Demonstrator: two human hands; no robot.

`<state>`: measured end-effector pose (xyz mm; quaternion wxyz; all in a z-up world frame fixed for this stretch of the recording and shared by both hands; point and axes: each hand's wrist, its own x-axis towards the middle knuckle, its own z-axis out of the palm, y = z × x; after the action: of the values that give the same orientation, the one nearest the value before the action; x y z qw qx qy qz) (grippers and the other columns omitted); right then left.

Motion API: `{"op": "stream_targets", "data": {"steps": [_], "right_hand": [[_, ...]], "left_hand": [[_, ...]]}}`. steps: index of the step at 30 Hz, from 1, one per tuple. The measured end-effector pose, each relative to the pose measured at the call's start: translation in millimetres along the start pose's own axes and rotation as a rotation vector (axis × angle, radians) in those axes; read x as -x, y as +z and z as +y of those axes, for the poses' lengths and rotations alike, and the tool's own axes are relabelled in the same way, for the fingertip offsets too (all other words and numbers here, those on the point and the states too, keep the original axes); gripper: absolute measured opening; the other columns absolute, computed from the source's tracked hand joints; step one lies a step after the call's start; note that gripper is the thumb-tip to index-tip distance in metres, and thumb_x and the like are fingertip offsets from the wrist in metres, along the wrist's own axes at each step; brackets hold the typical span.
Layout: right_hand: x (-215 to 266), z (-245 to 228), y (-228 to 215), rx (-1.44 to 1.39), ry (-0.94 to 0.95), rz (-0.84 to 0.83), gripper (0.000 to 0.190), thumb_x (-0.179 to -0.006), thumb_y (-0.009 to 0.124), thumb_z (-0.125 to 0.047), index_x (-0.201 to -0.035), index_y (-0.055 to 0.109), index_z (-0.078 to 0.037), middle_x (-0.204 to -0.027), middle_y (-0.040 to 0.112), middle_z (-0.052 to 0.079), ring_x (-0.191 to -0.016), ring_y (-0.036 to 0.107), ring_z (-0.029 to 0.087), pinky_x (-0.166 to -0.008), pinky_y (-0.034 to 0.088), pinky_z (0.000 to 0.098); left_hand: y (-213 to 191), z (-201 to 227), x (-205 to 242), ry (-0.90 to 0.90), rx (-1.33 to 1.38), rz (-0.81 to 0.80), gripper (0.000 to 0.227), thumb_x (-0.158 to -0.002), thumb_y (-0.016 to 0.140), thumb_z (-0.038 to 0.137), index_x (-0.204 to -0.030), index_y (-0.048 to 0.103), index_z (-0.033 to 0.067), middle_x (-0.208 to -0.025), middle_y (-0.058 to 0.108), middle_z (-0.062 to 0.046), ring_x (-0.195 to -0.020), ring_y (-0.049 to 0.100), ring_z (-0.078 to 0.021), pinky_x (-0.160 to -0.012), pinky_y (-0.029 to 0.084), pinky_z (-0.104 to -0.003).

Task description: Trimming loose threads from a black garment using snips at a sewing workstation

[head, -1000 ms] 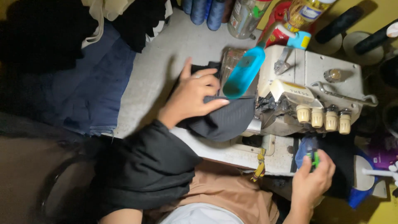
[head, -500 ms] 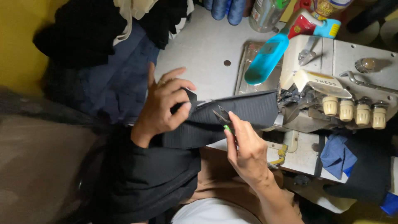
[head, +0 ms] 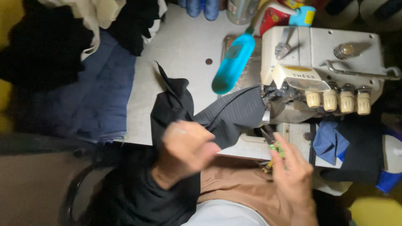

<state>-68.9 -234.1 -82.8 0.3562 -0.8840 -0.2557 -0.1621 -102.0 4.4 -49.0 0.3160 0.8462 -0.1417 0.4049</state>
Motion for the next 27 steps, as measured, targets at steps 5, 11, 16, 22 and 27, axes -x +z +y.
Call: {"op": "stream_targets", "data": {"steps": [5, 11, 16, 22, 27], "right_hand": [[18, 84, -31, 0.529, -0.015, 0.017, 0.025, -0.086, 0.055, -0.006, -0.108, 0.057, 0.006, -0.095, 0.06, 0.017, -0.083, 0.053, 0.031, -0.076, 0.043, 0.0382], [19, 98, -28, 0.847, 0.072, 0.101, 0.031, -0.076, 0.067, -0.017, -0.105, 0.064, -0.009, -0.117, 0.053, 0.01, -0.101, 0.046, 0.029, -0.075, 0.038, 0.0418], [8, 39, 7, 0.129, 0.097, 0.209, 0.017, -0.085, 0.053, -0.004, -0.099, 0.06, 0.0, -0.099, 0.058, 0.013, -0.087, 0.055, 0.024, -0.079, 0.044, 0.0343], [9, 15, 62, -0.557, 0.369, 0.073, 0.024, -0.081, 0.05, -0.007, -0.104, 0.054, -0.001, -0.1, 0.06, 0.012, -0.092, 0.058, 0.018, -0.085, 0.046, 0.0265], [7, 20, 75, -0.843, 0.473, -0.012, 0.022, -0.083, 0.046, -0.013, -0.099, 0.055, 0.0, -0.095, 0.062, 0.009, -0.088, 0.059, 0.015, -0.082, 0.046, 0.0241]], "left_hand": [[62, -21, 60, 0.05, -0.2, -0.613, 0.031, -0.077, 0.057, 0.035, -0.07, 0.042, 0.0089, -0.069, 0.04, -0.008, -0.063, 0.042, -0.026, -0.049, 0.033, -0.036], [42, -23, 58, -0.111, -0.052, -0.661, 0.01, -0.078, 0.056, 0.011, -0.076, 0.048, 0.007, -0.074, 0.046, -0.006, -0.065, 0.047, -0.0239, -0.058, 0.038, -0.034], [39, -14, 58, -0.031, -0.209, -0.674, 0.013, -0.083, 0.043, 0.005, -0.07, 0.044, 0.0079, -0.066, 0.038, -0.005, -0.058, 0.042, -0.0219, -0.05, 0.035, -0.034], [39, -21, 64, 0.014, -0.378, -0.691, 0.015, -0.078, 0.056, 0.019, -0.077, 0.043, 0.0102, -0.074, 0.04, -0.002, -0.055, 0.042, -0.0167, -0.048, 0.036, -0.029], [9, -4, 33, -0.187, 0.015, -0.752, 0.011, -0.082, 0.049, 0.013, -0.073, 0.045, 0.0089, -0.072, 0.047, -0.004, -0.063, 0.049, -0.0235, -0.054, 0.038, -0.033]]}}
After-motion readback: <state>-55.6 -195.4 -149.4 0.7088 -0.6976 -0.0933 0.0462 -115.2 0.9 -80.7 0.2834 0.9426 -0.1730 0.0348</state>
